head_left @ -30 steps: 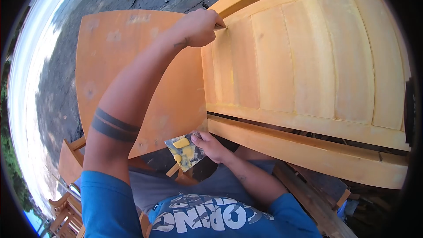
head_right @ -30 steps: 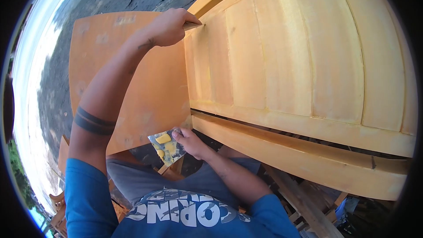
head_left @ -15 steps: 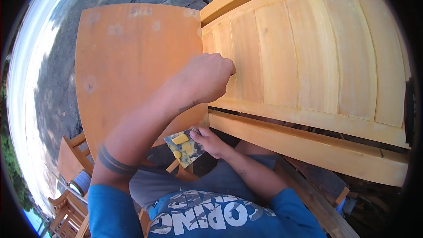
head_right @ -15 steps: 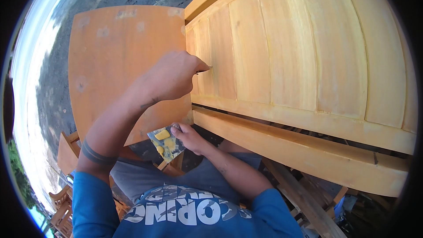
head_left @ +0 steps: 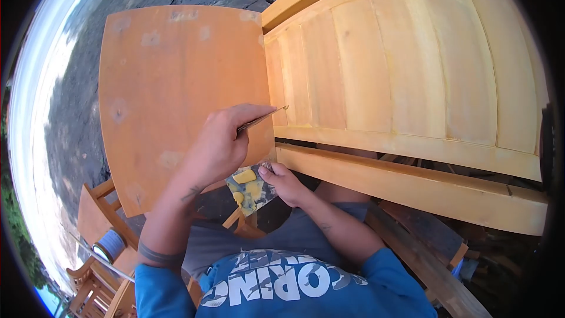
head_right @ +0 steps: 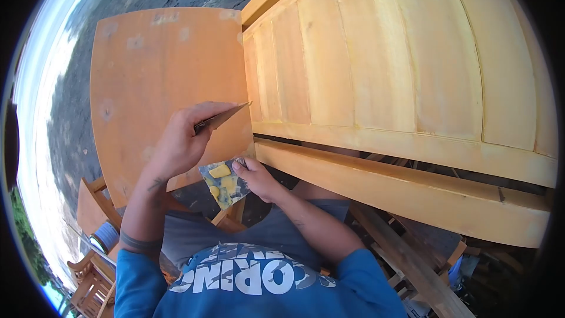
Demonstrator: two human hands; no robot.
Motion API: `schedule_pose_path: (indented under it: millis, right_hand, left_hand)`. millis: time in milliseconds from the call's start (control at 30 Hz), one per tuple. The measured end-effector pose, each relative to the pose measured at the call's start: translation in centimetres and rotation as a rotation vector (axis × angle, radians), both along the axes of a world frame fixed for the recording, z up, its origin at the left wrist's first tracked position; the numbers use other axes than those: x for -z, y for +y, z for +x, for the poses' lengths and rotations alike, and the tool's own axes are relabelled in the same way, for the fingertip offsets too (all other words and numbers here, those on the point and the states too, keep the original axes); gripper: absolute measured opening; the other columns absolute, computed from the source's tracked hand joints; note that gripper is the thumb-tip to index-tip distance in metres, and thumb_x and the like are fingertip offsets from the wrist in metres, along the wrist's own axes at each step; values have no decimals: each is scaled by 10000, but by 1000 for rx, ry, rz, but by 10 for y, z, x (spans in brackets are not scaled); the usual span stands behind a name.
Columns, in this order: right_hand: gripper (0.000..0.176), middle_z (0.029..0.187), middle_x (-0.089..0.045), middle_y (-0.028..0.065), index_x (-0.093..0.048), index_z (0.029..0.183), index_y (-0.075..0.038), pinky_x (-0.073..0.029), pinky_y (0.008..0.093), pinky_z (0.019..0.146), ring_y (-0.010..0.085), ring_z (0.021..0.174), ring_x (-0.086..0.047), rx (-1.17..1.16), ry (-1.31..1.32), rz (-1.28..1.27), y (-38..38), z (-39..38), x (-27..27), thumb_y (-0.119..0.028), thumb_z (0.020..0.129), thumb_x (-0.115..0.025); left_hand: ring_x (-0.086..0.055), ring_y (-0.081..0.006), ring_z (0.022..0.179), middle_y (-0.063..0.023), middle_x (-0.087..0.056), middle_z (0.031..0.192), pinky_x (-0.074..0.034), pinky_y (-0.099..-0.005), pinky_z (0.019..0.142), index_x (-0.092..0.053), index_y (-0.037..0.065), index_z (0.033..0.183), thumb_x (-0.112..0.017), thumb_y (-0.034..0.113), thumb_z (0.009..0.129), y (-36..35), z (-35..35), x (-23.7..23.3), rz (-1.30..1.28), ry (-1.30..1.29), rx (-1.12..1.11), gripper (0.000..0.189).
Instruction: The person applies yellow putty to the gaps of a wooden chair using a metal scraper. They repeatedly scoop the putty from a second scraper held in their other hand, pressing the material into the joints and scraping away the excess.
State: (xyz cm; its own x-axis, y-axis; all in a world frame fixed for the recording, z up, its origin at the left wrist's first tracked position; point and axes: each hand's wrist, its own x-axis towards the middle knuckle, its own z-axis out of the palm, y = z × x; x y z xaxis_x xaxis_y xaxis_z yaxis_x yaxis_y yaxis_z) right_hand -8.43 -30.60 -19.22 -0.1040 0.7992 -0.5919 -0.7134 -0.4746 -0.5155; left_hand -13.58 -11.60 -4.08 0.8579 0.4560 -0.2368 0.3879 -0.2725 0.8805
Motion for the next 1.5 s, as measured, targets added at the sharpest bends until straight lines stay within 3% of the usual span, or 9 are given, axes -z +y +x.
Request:
schedule_pose_path:
  millis: [133, 233, 567, 767, 967, 1067, 1200, 1333, 1500]
  right_hand:
    - [330, 1094, -595, 90, -483, 1183, -1, -486, 315, 882, 168, 1011, -597, 272, 183, 41, 0, 13, -31, -265, 995, -424]
    - [347, 1165, -578, 128, -456, 1214, 17, -479, 343, 918, 202, 1061, -591, 428, 210, 92, 5, 22, -56, -248, 999, -392]
    - [391, 1253, -527, 154, -399, 1282, 22, -438, 399, 990, 250, 1148, -543, 555, 236, 203, 18, 21, -115, -251, 1005, -349]
    - [399, 1297, -499, 153, -351, 1342, -4, -424, 429, 1009, 271, 1182, -519, 604, 194, 274, 11, 38, -121, -222, 1009, -328]
    - [385, 1300, -494, 160, -348, 1340, -7, -461, 430, 978, 274, 1169, -531, 618, 233, 206, 6, 36, -119, -205, 1011, -316]
    - [383, 1288, -504, 159, -353, 1335, -5, -460, 434, 979, 275, 1162, -537, 636, 271, 225, -2, 36, -118, -208, 1012, -311]
    - [385, 1265, -522, 158, -380, 1310, 5, -445, 418, 988, 275, 1162, -538, 510, 147, 137, -21, 41, -95, -221, 999, -357]
    - [288, 1136, -569, 127, -448, 1172, 7, -470, 343, 915, 202, 1055, -579, 320, 148, 55, -29, 29, -58, -214, 999, -386]
    - [209, 1009, -587, 69, -479, 1078, -32, -483, 305, 838, 142, 937, -589, 146, 203, -23, -32, 13, -20, -218, 987, -446]
  left_hand:
    - [-595, -314, 1080, -193, -621, 1136, -445, -340, 923, -594, -14, 1151, -443, -140, 793, -17, -65, -20, -166, -135, -236, 408]
    - [-582, -306, 1112, -168, -619, 1159, -435, -349, 948, -570, -7, 1190, -447, -147, 815, -42, -99, -19, 35, -193, -284, 420]
    - [-539, -384, 1143, -186, -560, 1220, -451, -492, 945, -608, 82, 1140, -598, -111, 652, -80, -127, 5, 555, -473, -125, 524]
    - [-514, -393, 1170, -174, -538, 1254, -433, -509, 970, -581, 97, 1191, -583, -122, 607, -82, -141, 40, 633, -348, -119, 624]
    - [-527, -384, 1159, -183, -530, 1266, -449, -486, 953, -558, 84, 1230, -552, -142, 614, -89, -128, 26, 449, -471, -69, 656]
    - [-567, -359, 1100, -191, -553, 1234, -471, -426, 918, -536, 67, 1254, -516, -169, 630, -81, -123, 45, 287, -170, -56, 668]
    - [-640, -254, 943, -179, -646, 1050, -488, -316, 828, -554, 3, 1210, -473, -118, 764, -37, -76, 37, -221, -96, -386, 469]
    - [-612, -163, 681, -90, -638, 822, -493, -284, 641, -613, -43, 1030, -521, -9, 764, 27, 5, 57, -579, -43, -431, 283]
    - [-544, -149, 583, -60, -566, 703, -469, -292, 562, -602, 7, 795, -542, -11, 714, 75, 82, 84, -872, -201, -577, 102]
